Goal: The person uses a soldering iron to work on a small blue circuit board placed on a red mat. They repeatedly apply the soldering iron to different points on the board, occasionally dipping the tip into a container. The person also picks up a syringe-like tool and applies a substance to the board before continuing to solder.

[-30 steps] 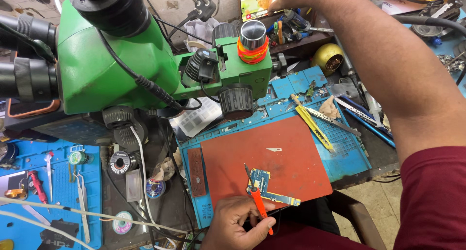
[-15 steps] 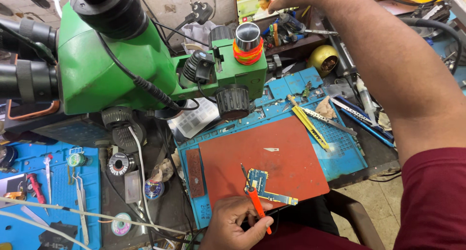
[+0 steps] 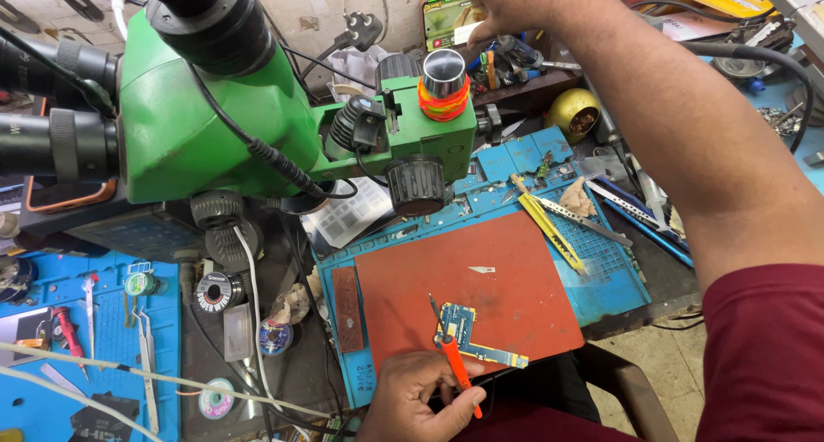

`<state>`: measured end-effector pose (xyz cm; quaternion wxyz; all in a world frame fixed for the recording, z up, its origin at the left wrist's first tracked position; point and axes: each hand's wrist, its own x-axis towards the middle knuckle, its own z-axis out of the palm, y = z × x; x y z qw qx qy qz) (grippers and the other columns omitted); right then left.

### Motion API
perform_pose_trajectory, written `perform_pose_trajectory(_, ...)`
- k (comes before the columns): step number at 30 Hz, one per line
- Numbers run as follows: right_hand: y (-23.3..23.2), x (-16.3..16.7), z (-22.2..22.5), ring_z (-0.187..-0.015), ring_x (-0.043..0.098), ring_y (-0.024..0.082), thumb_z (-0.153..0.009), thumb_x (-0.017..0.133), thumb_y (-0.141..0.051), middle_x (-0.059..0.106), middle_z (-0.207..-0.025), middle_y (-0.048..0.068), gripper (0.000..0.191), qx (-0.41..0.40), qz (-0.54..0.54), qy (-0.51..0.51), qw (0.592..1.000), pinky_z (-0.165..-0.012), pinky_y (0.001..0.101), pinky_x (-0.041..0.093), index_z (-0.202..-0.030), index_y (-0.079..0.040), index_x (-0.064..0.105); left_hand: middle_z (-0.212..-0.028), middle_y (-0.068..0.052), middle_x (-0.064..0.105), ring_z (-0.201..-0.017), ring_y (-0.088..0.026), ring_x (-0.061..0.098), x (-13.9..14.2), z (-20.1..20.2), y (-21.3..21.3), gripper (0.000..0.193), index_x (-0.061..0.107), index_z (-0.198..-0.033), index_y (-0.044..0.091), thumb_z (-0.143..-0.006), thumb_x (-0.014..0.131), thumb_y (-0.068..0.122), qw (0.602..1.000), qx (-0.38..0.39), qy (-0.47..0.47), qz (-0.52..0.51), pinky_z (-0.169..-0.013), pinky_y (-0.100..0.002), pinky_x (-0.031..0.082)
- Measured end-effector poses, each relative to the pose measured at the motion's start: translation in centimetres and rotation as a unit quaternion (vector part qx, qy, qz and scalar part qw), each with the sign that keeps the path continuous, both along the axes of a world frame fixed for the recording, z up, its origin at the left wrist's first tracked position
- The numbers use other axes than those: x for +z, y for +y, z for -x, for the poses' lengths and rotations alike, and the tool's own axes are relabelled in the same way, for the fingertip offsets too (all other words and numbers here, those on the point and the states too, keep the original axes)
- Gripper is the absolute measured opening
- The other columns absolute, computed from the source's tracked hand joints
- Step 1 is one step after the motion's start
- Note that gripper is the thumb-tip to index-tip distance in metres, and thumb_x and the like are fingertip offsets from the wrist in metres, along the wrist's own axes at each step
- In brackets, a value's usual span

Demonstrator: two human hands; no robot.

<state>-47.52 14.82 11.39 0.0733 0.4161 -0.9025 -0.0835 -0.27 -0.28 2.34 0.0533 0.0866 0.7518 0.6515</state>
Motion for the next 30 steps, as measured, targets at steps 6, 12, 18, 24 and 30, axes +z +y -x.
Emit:
perform_pose_trajectory(6, -0.5, -0.2, 0.1, -0.061, 0.071, 0.031, -0.09, 0.076, -0.058, 0.074, -0.071, 0.014, 0.052, 0.005, -0.032, 0.049, 0.998, -0.06, 0.0453, 0.058, -0.092, -0.007, 0.081, -0.066, 0.001, 0.072, -0.052, -0.005, 0.057, -0.1, 0.0, 0.0, 0.022, 0.08, -0.105, 0.004, -0.085, 0.082, 0.012, 1.0, 0.0, -0.031, 0.001, -0.048, -0.023, 0.038)
perform_pose_trajectory(12, -0.6, 0.3, -0.5, -0.062, 0.072, 0.031, -0.089, 0.076, -0.06, 0.074, -0.071, 0.014, 0.053, 0.003, -0.036, 0.061, 0.998, -0.06, 0.0451, 0.058, -0.091, -0.007, 0.08, -0.065, 0.0, 0.071, -0.052, -0.005, 0.057, -0.1, 0.0, -0.1, 0.023, 0.08, -0.105, 0.004, -0.085, 0.083, 0.014, 1.0, -0.002, -0.02, 0.01, -0.049, -0.023, 0.039)
perform_pose_trajectory(18, -0.6, 0.2, -0.4, -0.062, 0.071, 0.031, -0.088, 0.076, -0.063, 0.074, -0.071, 0.014, 0.057, 0.008, -0.054, 0.084, 0.995, -0.061, 0.0451, 0.058, -0.091, -0.007, 0.081, -0.067, 0.0, 0.072, -0.053, -0.004, 0.057, 0.1, 0.0, -0.2, 0.023, 0.08, -0.106, 0.004, -0.085, 0.082, 0.013, 1.0, 0.001, -0.011, 0.003, -0.049, -0.023, 0.039)
perform_pose_trajectory(24, 0.6, 1.1, -0.5, -0.059, 0.071, 0.031, -0.092, 0.076, -0.055, 0.074, -0.071, 0.016, 0.052, -0.002, -0.023, 0.063, 0.998, -0.06, 0.0451, 0.058, -0.093, -0.003, 0.08, -0.062, 0.001, 0.067, -0.05, -0.004, 0.052, 0.3, -0.1, 0.0, 0.021, 0.08, -0.103, 0.003, -0.084, 0.083, 0.01, 1.0, 0.01, -0.026, -0.006, -0.047, -0.023, 0.036)
perform_pose_trajectory(30, 3.9, 1.7, -2.4, -0.058, 0.069, 0.033, -0.096, 0.075, -0.048, 0.073, -0.074, 0.018, 0.046, -0.063, 0.08, 0.021, 0.995, -0.055, 0.0479, 0.056, -0.101, -0.003, 0.077, -0.06, 0.002, 0.063, -0.051, -0.001, 0.048, 0.1, -0.5, 0.1, 0.019, 0.08, -0.102, 0.003, -0.084, 0.083, 0.01, 1.0, 0.019, -0.022, -0.005, -0.047, -0.022, 0.032)
